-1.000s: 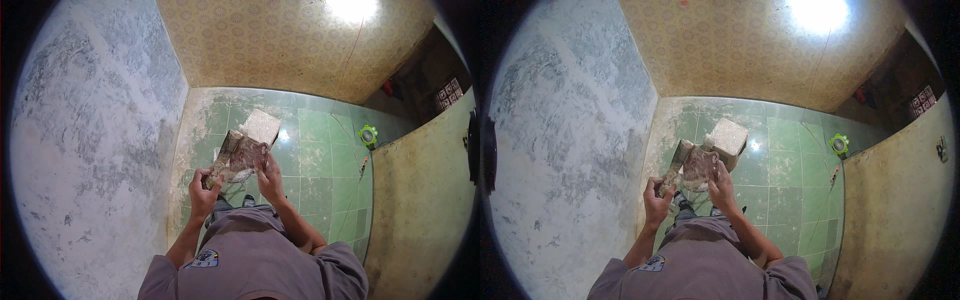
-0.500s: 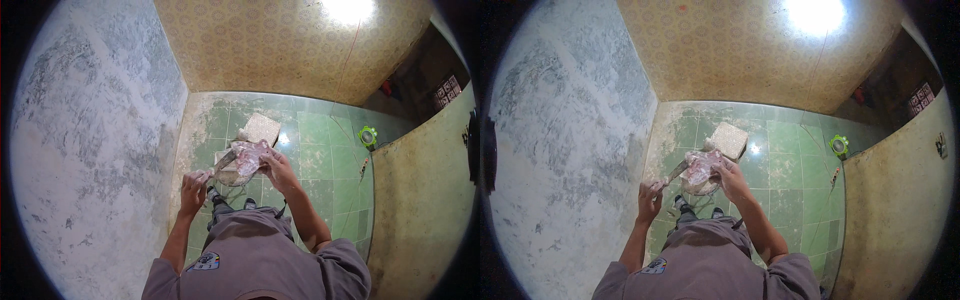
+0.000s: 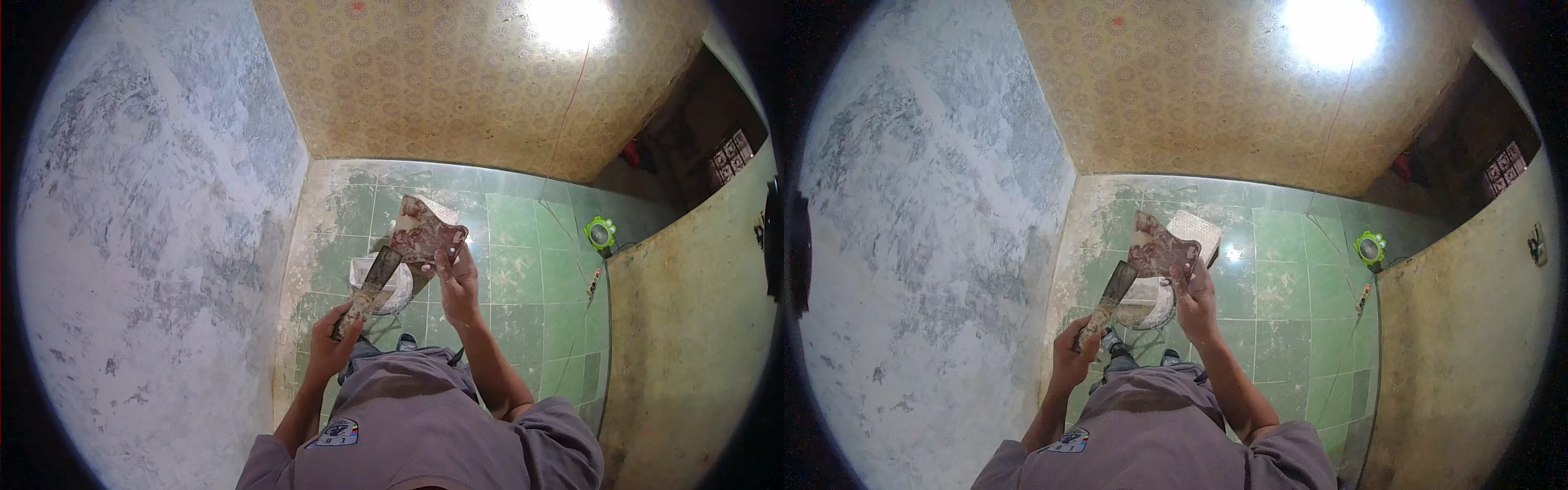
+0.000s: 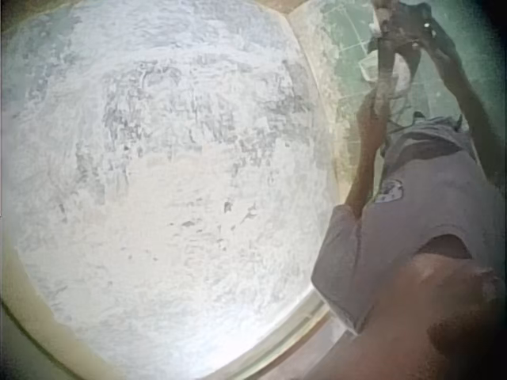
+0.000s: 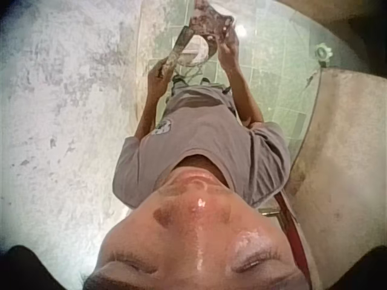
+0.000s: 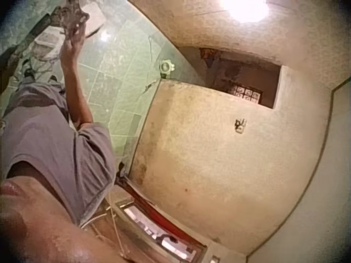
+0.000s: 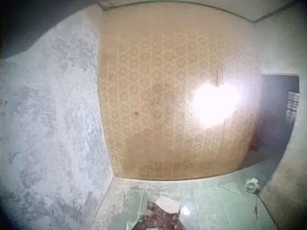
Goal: The person applies wall putty to a concrete wall with a scraper, patching holes and imperfections.
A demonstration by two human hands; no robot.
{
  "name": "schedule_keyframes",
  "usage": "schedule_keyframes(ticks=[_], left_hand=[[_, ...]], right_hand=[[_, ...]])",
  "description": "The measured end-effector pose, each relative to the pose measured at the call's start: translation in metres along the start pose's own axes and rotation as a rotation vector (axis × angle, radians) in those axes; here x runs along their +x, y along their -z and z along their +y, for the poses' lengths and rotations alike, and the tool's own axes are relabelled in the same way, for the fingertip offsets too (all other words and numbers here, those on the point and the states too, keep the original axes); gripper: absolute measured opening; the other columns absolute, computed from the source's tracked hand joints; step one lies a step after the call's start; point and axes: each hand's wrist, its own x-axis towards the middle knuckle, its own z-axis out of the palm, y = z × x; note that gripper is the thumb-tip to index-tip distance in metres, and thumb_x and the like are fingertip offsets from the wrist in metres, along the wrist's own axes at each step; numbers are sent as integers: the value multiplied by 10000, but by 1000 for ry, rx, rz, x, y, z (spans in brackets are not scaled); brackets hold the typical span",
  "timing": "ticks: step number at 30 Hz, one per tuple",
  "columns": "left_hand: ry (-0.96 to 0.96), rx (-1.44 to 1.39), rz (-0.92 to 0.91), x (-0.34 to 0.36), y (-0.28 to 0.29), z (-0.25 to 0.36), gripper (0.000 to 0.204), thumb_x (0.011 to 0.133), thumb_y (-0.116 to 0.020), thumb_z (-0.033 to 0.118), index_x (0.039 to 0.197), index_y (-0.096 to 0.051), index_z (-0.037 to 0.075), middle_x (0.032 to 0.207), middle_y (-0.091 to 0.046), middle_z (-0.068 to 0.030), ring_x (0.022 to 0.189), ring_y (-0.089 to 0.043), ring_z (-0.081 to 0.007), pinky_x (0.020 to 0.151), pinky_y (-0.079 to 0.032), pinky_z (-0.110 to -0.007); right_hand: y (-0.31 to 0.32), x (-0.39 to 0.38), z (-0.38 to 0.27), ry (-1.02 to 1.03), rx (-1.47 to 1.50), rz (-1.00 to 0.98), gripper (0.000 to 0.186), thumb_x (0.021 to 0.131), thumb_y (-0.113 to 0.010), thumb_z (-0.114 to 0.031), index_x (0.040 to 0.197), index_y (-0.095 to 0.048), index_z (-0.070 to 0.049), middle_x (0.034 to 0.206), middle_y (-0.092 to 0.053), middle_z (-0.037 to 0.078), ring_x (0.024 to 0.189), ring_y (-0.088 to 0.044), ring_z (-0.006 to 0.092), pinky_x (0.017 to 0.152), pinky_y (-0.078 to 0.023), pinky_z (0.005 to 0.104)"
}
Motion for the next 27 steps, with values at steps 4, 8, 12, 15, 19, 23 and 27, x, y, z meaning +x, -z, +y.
schedule_keyframes(ticks=[4, 8, 12, 15, 19, 23, 27], left_hand=[[53, -59, 25, 6, -10, 13, 377, 922, -659, 132, 1250, -576, -34, 804, -628, -5, 678, -541, -36, 594, -443, -207], [53, -118, 83, 9, -16, 11, 373, 928, -657, 140, 1248, -572, -33, 749, -568, 45, 596, -455, -10, 522, -375, -185], [87, -146, 42, 14, -15, 30, 374, 940, -639, 149, 1256, -548, -29, 828, -621, 17, 642, -501, -23, 561, -413, -192], [25, -201, 95, 19, -13, 29, 344, 932, -642, 115, 1230, -558, -33, 864, -611, 3, 734, -549, -56, 651, -454, -218], [-312, -18, 261, 28, -2, 14, 323, 896, -653, 50, 1206, -575, 5, 1046, -619, -95, 943, -602, -166, 822, -488, -298], [-584, 440, 242, 34, 19, -8, 397, 783, -709, -9, 1160, -622, 80, 1051, -609, -137, 936, -622, -311, 805, -511, -381], [-654, 585, 155, 21, 39, -45, 414, 741, -718, -18, 1131, -641, 99, 1050, -613, -121, 936, -623, -333, 779, -521, -404]], right_hand=[[-7, -7, 7, 4, -65, -1, 292, 1006, -526, -102, 1277, -502, 5, 1159, -601, 56, 1058, -533, 127, 943, -408, 285], [-17, -15, 7, 18, -150, -41, 287, 1010, -517, -100, 1275, -502, 10, 1157, -604, 63, 1047, -530, 124, 921, -415, 286], [-12, -21, 8, -64, -195, -83, 292, 1013, -506, -110, 1277, -491, 13, 1095, -590, 64, 1006, -536, 128, 904, -435, 290], [-13, -22, 12, -7, -311, -99, 287, 1010, -508, -115, 1266, -494, 14, 1035, -582, 52, 959, -546, 115, 848, -455, 273], [-7, -21, 10, -235, -86, -130, 265, 1008, -511, -131, 1244, -516, -9, 977, -600, 35, 842, -572, 81, 728, -491, 238], [0, -13, 3, -439, 51, -134, 313, 1005, -513, -145, 1284, -503, -5, 938, -619, 42, 784, -602, 106, 685, -526, 277], [11, -2, 8, -456, 96, -118, 268, 1006, -499, -141, 1240, -532, -14, 974, -629, 37, 829, -613, 98, 706, -538, 269]])
